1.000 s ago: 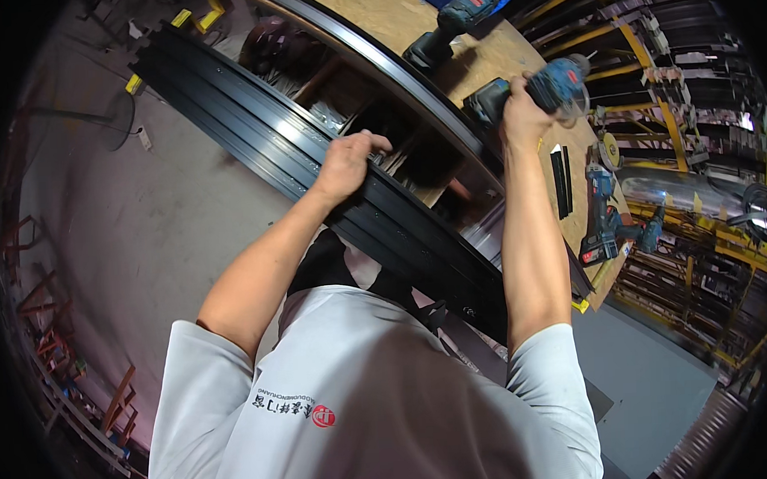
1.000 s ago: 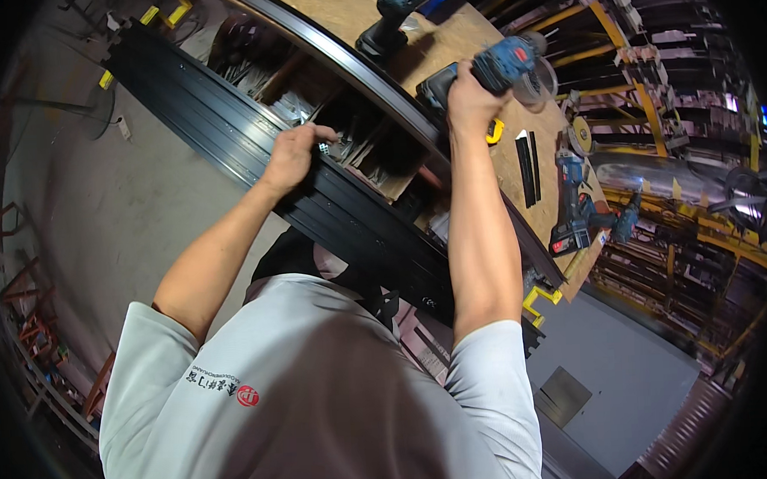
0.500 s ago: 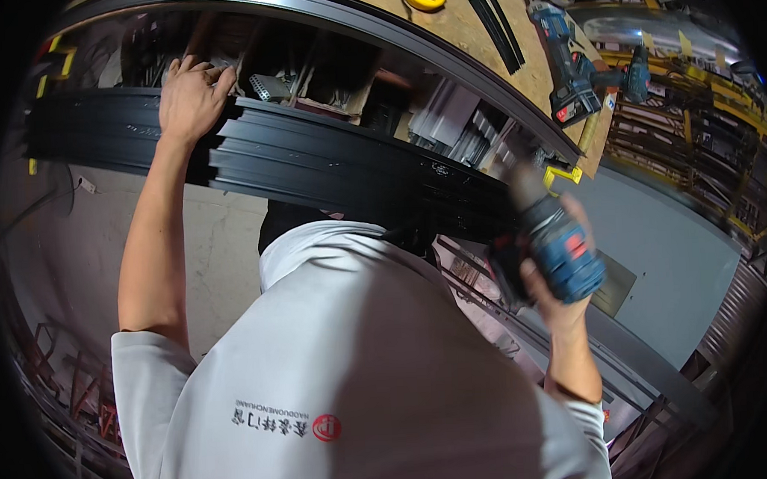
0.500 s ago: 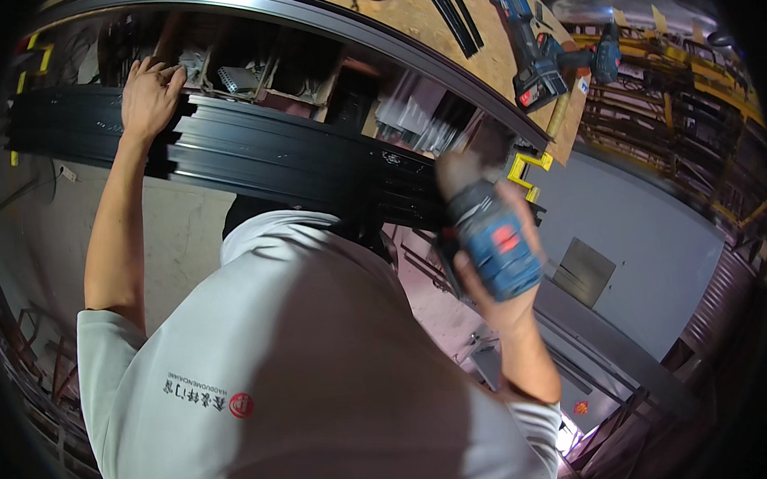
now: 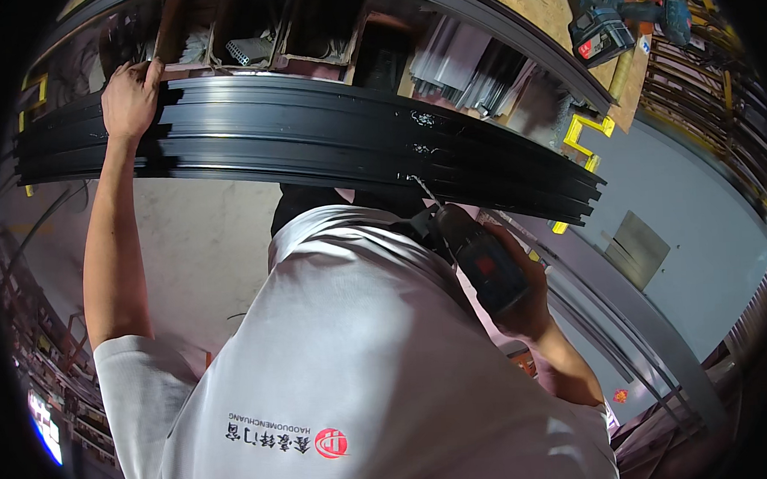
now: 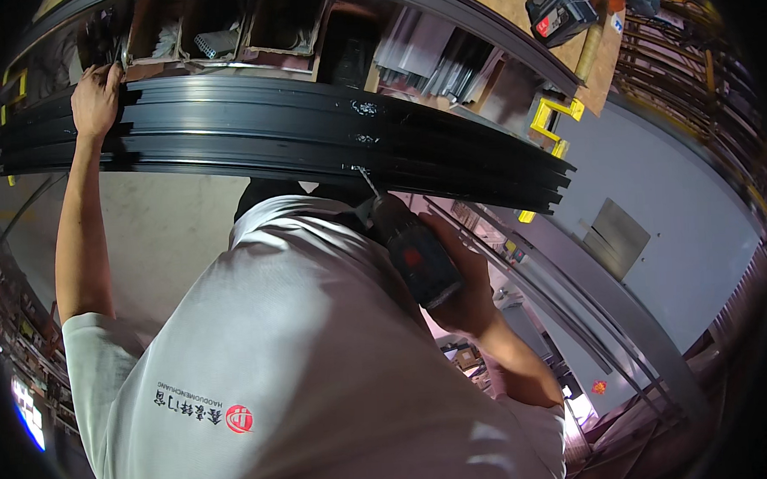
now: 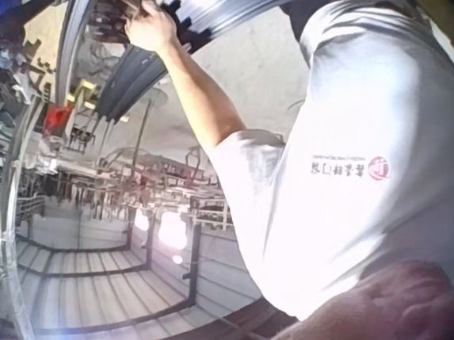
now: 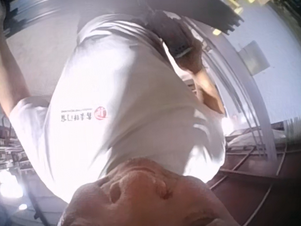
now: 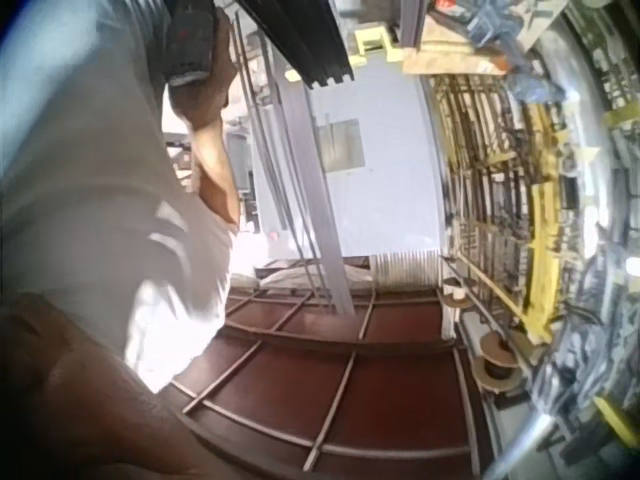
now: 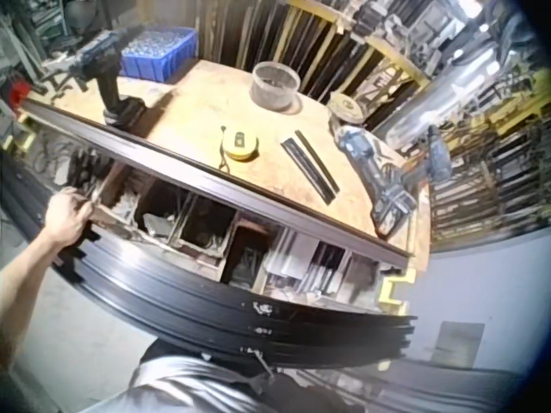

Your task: The person uses a drill to secure screws into a black metal frame, then uses a blow-off tool and a hammer to fit additional metal components into the structure.

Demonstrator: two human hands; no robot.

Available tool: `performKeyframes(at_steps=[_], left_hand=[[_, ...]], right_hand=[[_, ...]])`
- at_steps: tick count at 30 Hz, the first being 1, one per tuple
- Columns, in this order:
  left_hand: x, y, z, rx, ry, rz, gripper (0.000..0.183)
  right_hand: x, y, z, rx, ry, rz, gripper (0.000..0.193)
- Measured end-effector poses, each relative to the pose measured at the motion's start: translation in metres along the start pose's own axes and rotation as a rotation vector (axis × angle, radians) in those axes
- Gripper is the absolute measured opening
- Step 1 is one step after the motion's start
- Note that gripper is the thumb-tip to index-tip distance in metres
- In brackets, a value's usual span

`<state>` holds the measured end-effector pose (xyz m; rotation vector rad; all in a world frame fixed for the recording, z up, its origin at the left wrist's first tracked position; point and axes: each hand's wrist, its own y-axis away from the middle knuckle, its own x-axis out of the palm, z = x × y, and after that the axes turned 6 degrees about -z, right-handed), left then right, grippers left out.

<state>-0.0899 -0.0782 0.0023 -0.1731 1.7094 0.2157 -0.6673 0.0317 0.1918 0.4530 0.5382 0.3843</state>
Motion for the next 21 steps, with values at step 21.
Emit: performKeyframes(at_steps=[21], left_hand=[[0.007,0.003,0.005,0.013,-0.056,-0.039,0.037]], right_hand=[[0.002,-0.043,0.062,-0.028,0.511,0.253,0.084]])
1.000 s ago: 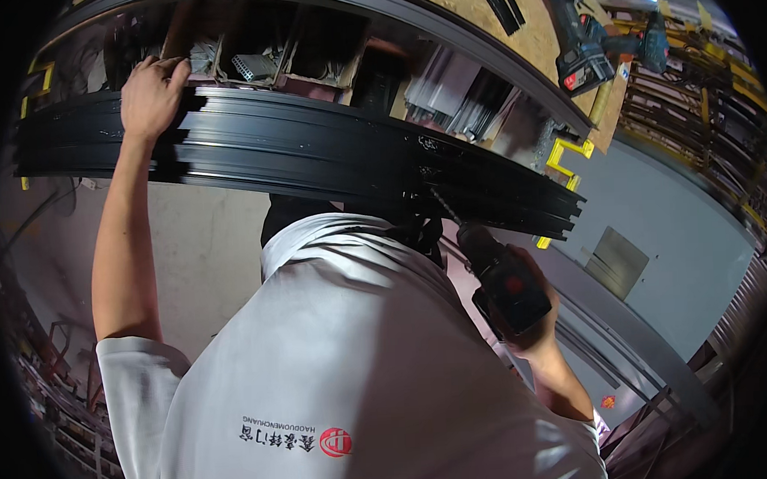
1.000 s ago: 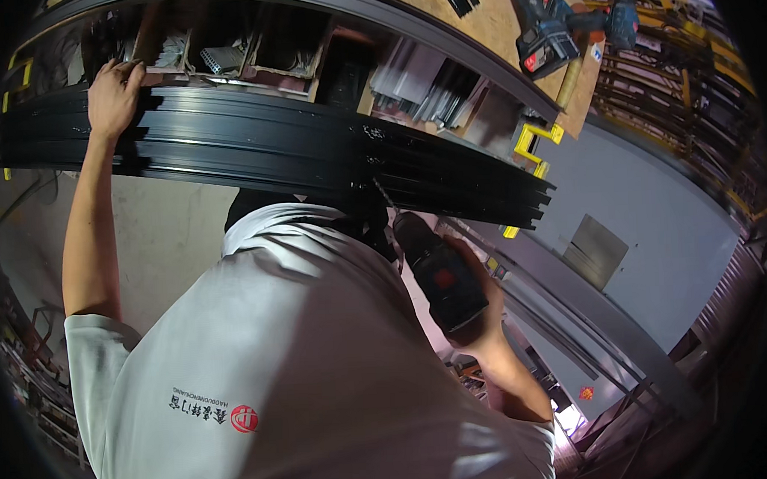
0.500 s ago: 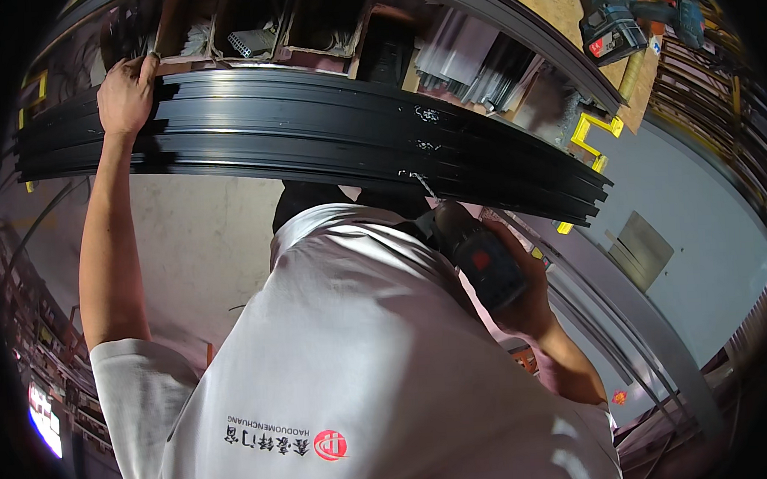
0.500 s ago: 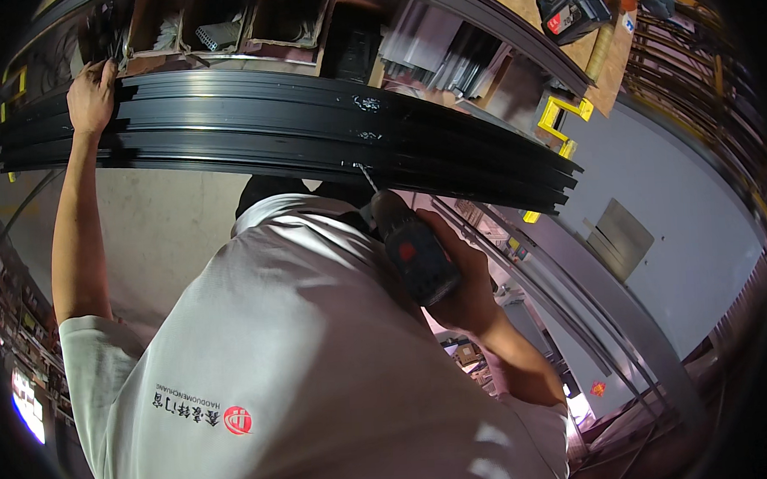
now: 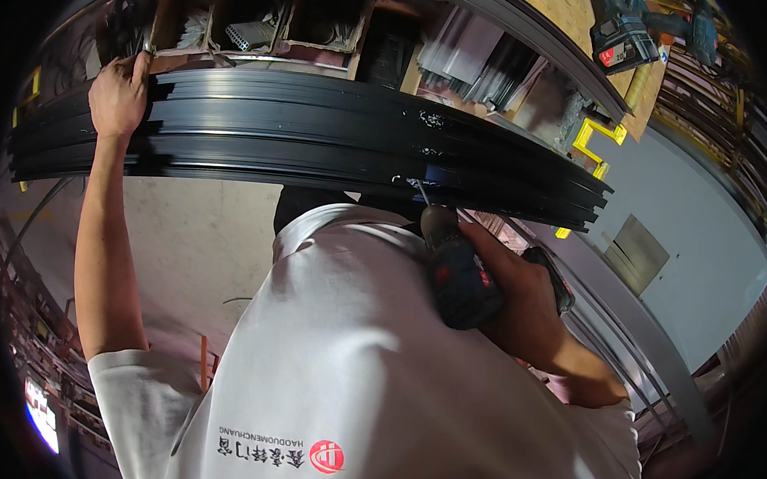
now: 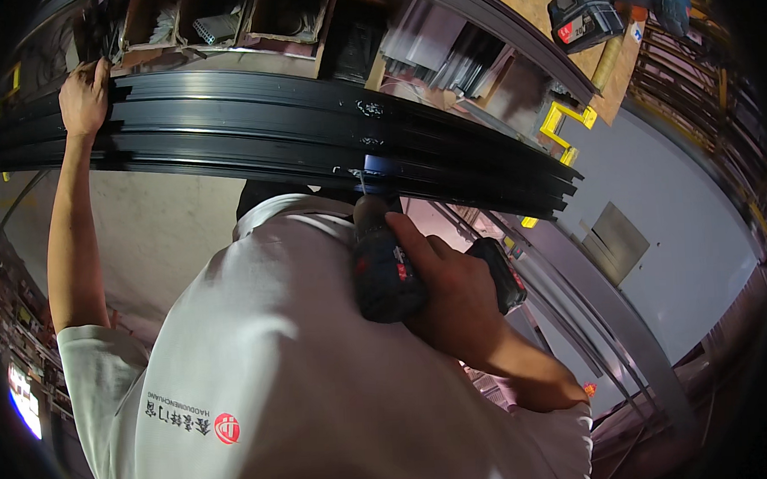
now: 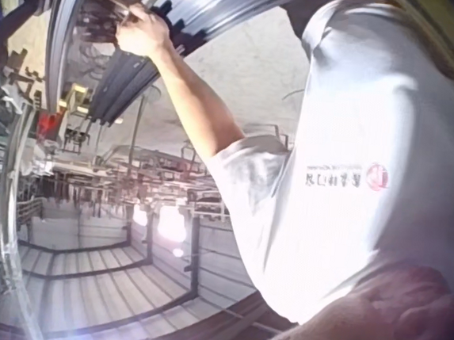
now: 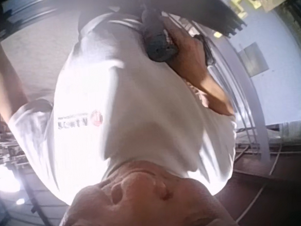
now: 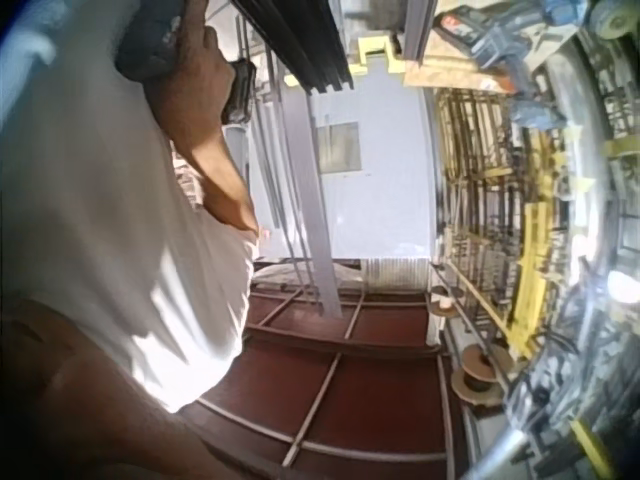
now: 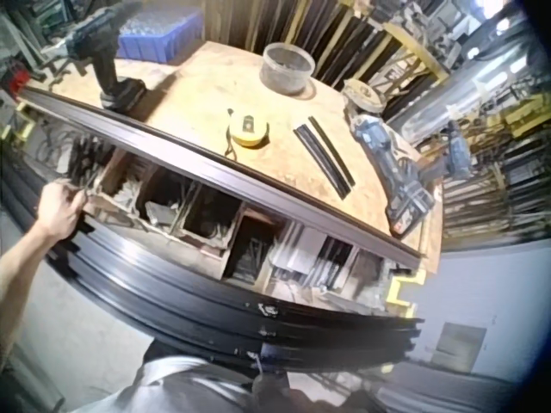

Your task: The person uses a drill to secure screws into a black metal frame, then uses a blow-off tool and a hammer to fit additional metal components into the structure.

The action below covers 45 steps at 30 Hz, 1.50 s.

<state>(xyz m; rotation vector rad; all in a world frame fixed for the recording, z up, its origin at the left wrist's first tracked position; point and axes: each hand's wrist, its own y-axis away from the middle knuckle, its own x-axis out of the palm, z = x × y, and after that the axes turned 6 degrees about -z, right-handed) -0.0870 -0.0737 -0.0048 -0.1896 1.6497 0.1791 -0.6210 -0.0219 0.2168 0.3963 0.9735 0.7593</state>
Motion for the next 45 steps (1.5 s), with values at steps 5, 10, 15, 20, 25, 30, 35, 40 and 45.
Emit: performKeyframes(at_steps=[5,10,15,20,25,30,35,40,45], left_hand=[[0.009,-0.001,0.007,0.004,0.047,-0.033,0.049],[-0.002,-0.001,-0.003,-0.013,0.051,-0.016,0.033],[0.000,0.002,-0.001,-0.023,0.063,-0.027,0.039],[0.001,0.001,0.001,-0.033,0.057,-0.013,0.038],[0.002,-0.001,0.001,0.021,0.007,-0.021,0.031],[0.006,0.001,0.007,0.074,-0.008,-0.041,0.024],[0.006,0.001,0.009,0.073,-0.024,-0.003,0.022],[0.009,0.002,0.009,0.080,-0.066,-0.010,0.022],[0.012,0.002,0.011,0.077,0.018,-0.079,0.044]], right_hand=[[-0.010,-0.017,-0.004,-0.058,0.107,0.051,0.085],[-0.011,-0.027,-0.004,-0.034,0.041,0.064,0.084],[-0.046,0.006,0.006,-0.113,-0.148,0.006,0.081],[-0.037,0.006,-0.007,-0.001,-0.235,-0.069,0.078],[-0.025,-0.005,-0.019,-0.052,-0.193,-0.107,0.075],[-0.019,-0.014,-0.028,-0.016,-0.197,-0.110,0.085],[-0.021,-0.020,-0.025,-0.023,-0.140,-0.114,0.084],[-0.032,-0.030,-0.005,-0.044,-0.009,-0.013,0.079],[-0.047,-0.046,0.014,-0.043,0.090,0.083,0.080]])
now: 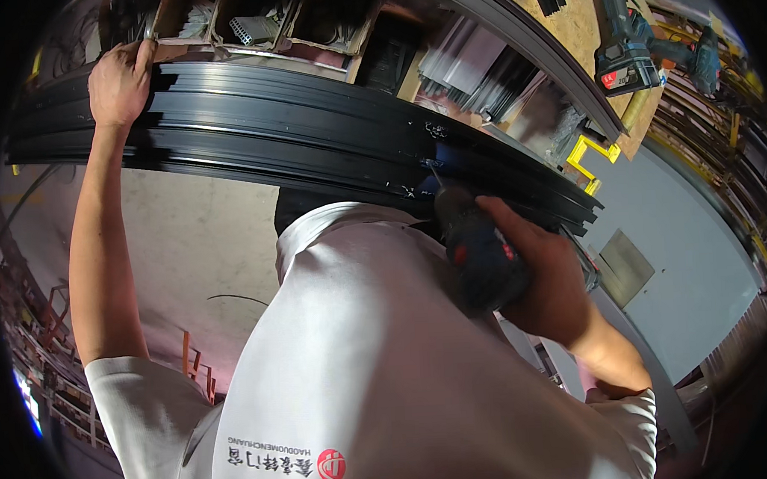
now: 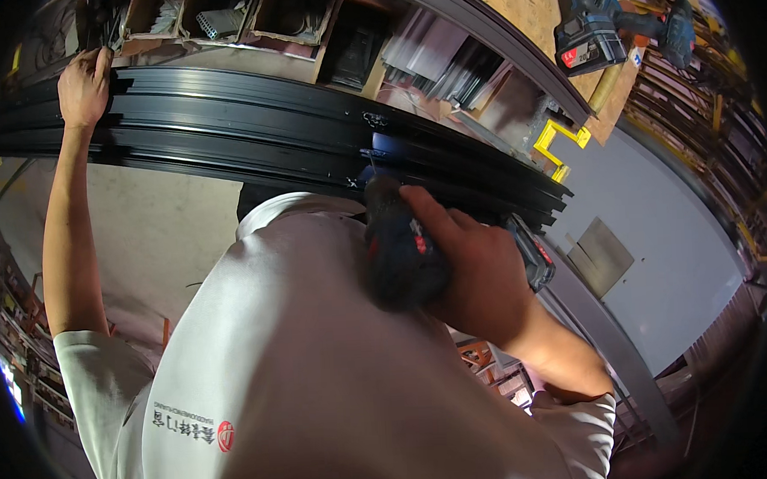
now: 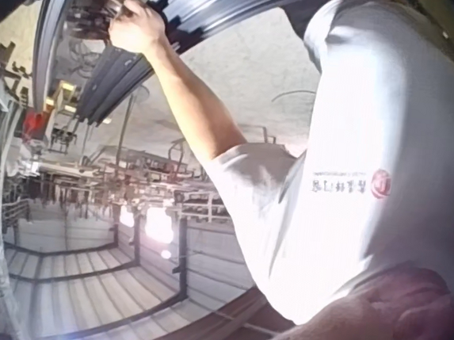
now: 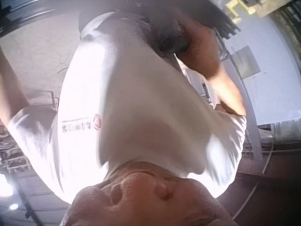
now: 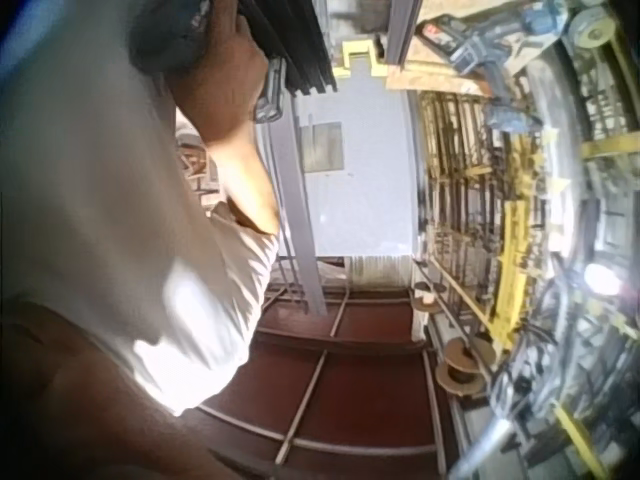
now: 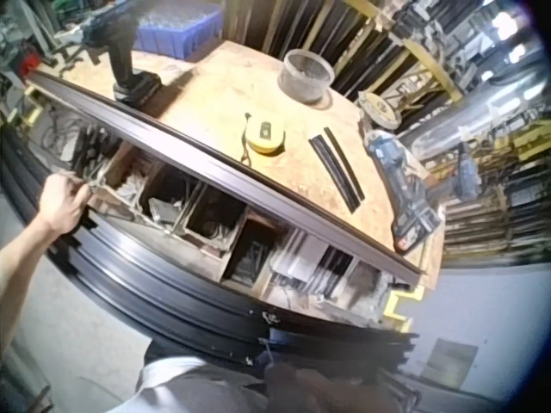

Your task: The person uses a drill to secure screws into a black metal frame, then uses a blow-off tool and a hammer to fit additional metal components into the structure.

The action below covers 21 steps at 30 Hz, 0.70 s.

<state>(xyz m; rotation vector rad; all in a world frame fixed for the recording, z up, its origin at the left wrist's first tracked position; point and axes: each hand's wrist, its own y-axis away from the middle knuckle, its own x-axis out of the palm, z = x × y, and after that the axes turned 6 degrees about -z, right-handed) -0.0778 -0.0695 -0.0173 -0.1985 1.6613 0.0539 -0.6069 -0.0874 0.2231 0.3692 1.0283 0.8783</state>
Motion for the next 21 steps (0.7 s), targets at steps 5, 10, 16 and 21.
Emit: performKeyframes(at_steps=[5,10,16,21], left_hand=[[-0.002,0.000,-0.001,0.053,0.032,-0.021,0.040],[-0.018,-0.002,-0.018,-0.121,0.047,0.054,0.043],[-0.016,-0.003,-0.018,-0.119,0.058,0.034,0.043],[-0.012,-0.004,-0.011,-0.044,0.007,0.056,0.039]], right_hand=[[0.007,-0.017,-0.012,-0.071,0.089,0.020,0.080],[-0.022,0.016,-0.009,-0.086,-0.131,-0.045,0.084],[-0.015,0.016,-0.017,0.026,-0.291,-0.203,0.079],[0.003,0.003,-0.036,-0.048,-0.309,-0.234,0.081]])
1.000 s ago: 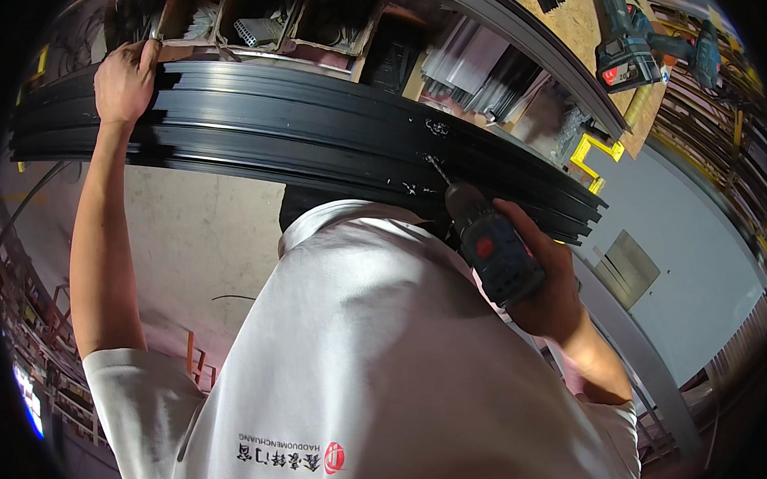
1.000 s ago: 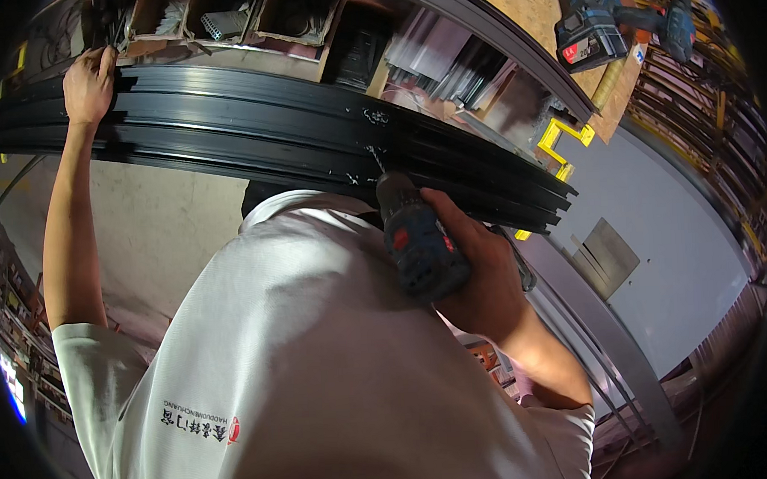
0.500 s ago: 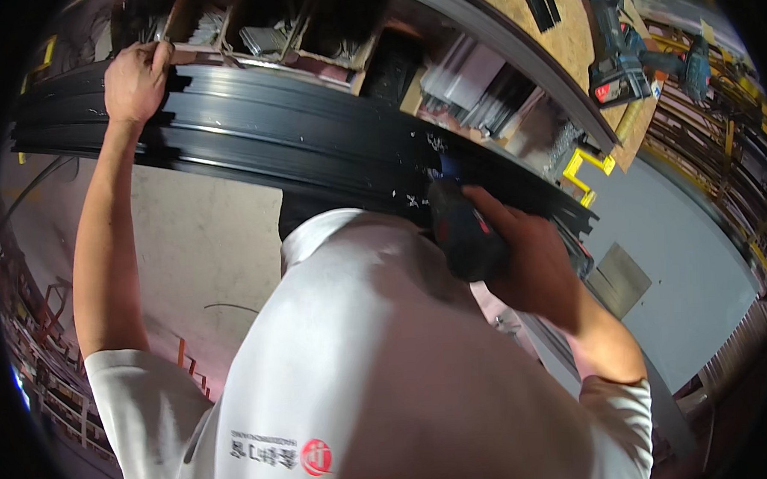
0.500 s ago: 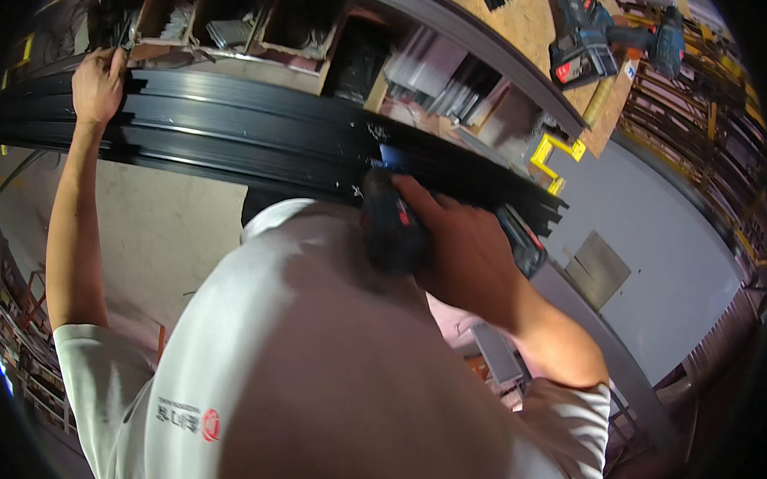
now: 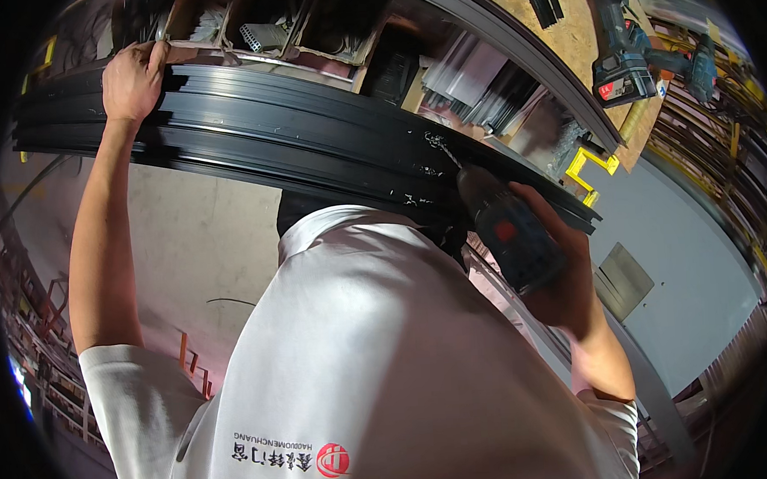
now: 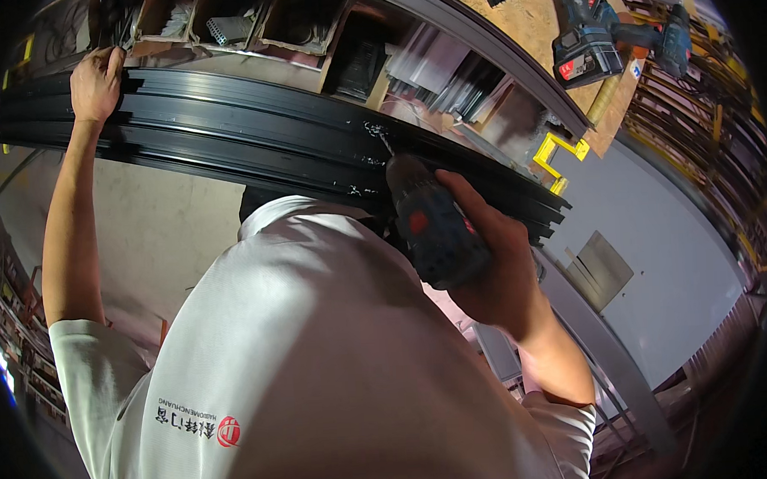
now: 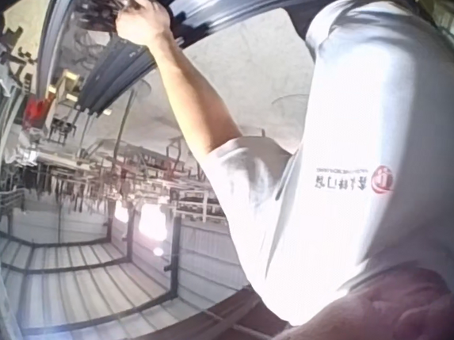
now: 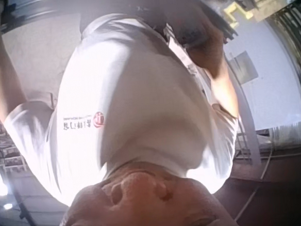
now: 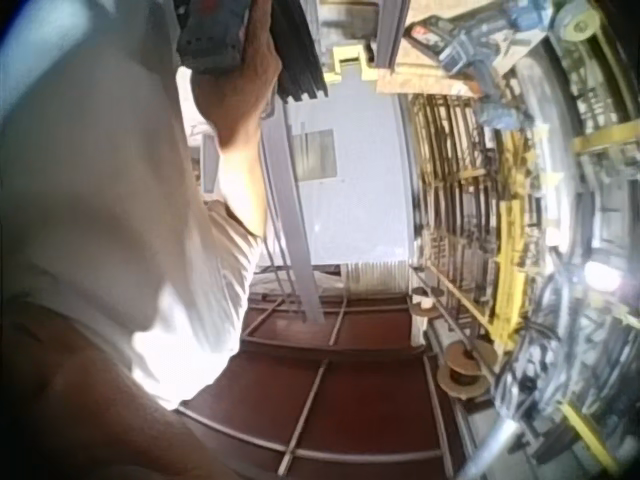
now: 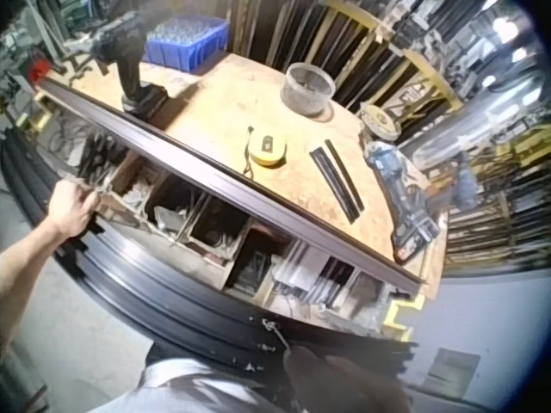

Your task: The person uses a drill to secure screws into a black metal frame, then uses a blow-off tool and a hammer to fit additional metal components into the structure.

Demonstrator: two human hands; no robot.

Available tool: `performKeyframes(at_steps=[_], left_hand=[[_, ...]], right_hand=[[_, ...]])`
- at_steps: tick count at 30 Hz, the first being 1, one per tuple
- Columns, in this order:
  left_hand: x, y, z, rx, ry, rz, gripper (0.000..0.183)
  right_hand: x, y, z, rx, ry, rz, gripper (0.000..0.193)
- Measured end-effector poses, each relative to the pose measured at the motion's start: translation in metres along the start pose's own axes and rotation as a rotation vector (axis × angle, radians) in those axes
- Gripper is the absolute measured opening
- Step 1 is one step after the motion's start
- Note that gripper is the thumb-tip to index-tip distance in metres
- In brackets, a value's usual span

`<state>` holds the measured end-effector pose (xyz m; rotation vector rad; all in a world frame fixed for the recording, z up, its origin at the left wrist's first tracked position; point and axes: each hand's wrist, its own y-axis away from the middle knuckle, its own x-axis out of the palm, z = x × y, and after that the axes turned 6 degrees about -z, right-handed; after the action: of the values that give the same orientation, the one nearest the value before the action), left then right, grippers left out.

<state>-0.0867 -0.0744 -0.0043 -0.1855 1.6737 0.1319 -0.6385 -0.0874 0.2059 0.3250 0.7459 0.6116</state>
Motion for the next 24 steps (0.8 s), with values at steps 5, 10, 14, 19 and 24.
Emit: performKeyframes(at_steps=[5,10,14,19,24], left_hand=[[0.001,0.001,0.002,0.048,-0.006,-0.013,0.035],[0.000,0.002,0.002,0.082,-0.008,-0.027,0.033],[0.006,0.007,0.009,0.080,-0.014,-0.044,0.035],[0.001,-0.001,-0.001,0.036,0.041,-0.013,0.037],[-0.002,-0.003,-0.005,0.030,0.046,-0.057,0.036]], right_hand=[[0.001,-0.008,0.000,-0.013,0.047,0.019,0.081],[-0.002,-0.016,0.009,-0.032,0.178,0.083,0.077],[-0.011,-0.028,0.030,-0.018,0.316,0.190,0.073],[-0.013,-0.045,0.036,-0.029,0.362,0.203,0.073],[-0.014,-0.052,0.030,-0.087,0.447,0.201,0.068]])
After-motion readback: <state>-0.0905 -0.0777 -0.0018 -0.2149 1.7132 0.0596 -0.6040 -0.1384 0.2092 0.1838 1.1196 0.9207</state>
